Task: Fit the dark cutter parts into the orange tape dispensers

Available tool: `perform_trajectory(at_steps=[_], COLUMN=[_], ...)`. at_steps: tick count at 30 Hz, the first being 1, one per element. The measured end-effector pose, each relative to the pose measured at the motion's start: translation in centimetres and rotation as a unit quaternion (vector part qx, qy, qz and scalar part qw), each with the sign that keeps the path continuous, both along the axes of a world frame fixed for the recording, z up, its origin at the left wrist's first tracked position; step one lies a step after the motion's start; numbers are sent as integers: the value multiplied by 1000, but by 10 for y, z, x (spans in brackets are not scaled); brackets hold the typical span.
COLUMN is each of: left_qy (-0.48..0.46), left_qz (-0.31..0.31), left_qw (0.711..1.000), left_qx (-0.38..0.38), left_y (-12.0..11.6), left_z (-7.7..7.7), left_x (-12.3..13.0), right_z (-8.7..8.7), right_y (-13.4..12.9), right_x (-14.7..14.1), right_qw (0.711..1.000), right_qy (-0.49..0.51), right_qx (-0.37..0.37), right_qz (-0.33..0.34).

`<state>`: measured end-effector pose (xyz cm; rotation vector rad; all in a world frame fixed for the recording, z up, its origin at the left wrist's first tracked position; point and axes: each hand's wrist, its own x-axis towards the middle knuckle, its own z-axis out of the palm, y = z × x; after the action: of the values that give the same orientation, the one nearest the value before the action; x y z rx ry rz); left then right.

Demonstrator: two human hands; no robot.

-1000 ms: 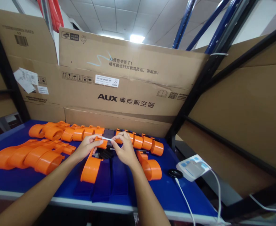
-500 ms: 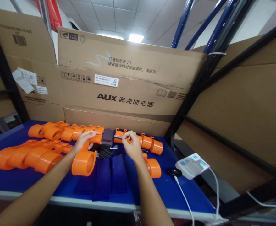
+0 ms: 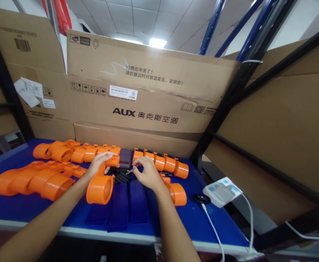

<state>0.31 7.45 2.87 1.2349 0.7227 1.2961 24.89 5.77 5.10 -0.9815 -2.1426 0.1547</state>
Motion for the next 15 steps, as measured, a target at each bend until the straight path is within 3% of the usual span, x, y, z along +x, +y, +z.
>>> perform_trajectory(at_steps=[6,15], left_qy=[-28,-29], left_qz=[21,37], left_qw=[999,999], left_qx=[-5,-5], left_y=[2,2], left_z=[0,-4], left_x=[2,4], right_z=[-1,-6], right_y=[1,0], right_x=[-2,-2], right_qw=[999,997], right_qy=[35,-64], right_qx=[6,-27], right_qz=[-24,20])
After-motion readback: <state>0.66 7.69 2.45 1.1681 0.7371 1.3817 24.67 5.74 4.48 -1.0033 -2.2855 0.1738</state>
